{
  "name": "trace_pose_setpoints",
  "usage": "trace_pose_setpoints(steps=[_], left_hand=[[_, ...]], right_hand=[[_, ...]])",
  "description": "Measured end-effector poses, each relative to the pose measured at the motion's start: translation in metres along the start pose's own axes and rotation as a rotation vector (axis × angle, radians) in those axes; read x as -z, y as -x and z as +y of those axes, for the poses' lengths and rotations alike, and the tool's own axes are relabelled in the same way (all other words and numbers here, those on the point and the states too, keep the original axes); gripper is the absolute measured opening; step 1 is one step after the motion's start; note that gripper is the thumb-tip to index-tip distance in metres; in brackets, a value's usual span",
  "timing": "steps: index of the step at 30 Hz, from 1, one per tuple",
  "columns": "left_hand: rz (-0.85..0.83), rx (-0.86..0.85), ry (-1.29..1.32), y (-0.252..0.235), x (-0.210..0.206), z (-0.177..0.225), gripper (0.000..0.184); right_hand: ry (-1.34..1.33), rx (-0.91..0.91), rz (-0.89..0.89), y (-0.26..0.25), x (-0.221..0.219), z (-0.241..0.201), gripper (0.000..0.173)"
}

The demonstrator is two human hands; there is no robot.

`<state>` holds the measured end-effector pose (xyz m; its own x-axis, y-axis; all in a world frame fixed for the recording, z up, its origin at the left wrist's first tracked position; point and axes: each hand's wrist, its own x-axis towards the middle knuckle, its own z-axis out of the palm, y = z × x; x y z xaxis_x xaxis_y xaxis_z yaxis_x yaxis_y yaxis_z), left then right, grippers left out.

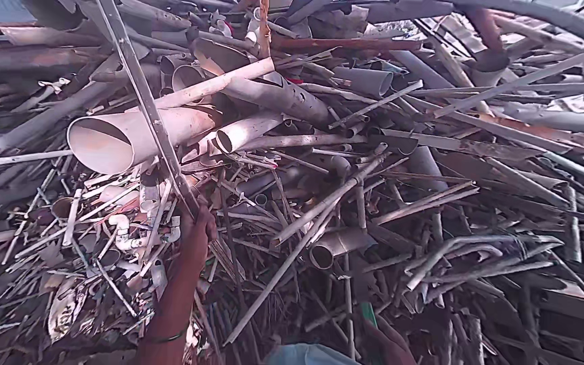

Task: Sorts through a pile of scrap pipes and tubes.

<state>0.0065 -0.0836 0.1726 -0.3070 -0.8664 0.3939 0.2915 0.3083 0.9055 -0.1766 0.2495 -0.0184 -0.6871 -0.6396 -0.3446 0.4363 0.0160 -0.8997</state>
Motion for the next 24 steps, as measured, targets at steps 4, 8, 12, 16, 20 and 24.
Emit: trace_pose_setpoints(steps=[4,8,12,16,20,24], left_hand=[[-0.102,0.236,-0.265,0.109,0.021,-0.062,0.026],[-0.207,0.453,-0.668,0.162,0.031,-0.109,0.059],[-0.309,0.634,-0.741,0.175,0.024,-0.124,0.052],[-0.404,0.697,-0.831,0.169,0.021,-0.135,0.034],[-0.475,0.702,-0.966,0.160,0.013,-0.134,0.039],[-0.502,0.744,-1.125,0.149,-0.003,-0.112,0.045]], right_hand=[[0.182,0.303,0.154,-0.023,0.012,-0.013,0.032],[0.458,0.377,0.082,-0.041,0.023,-0.030,0.039],[0.702,0.434,-0.062,-0.066,0.010,-0.034,0.042],[0.949,0.546,-0.189,-0.086,-0.019,-0.041,0.042],[1.321,0.603,-0.488,-0.097,-0.052,-0.034,0.046],[1.611,0.618,-0.580,-0.129,-0.060,-0.046,0.053]])
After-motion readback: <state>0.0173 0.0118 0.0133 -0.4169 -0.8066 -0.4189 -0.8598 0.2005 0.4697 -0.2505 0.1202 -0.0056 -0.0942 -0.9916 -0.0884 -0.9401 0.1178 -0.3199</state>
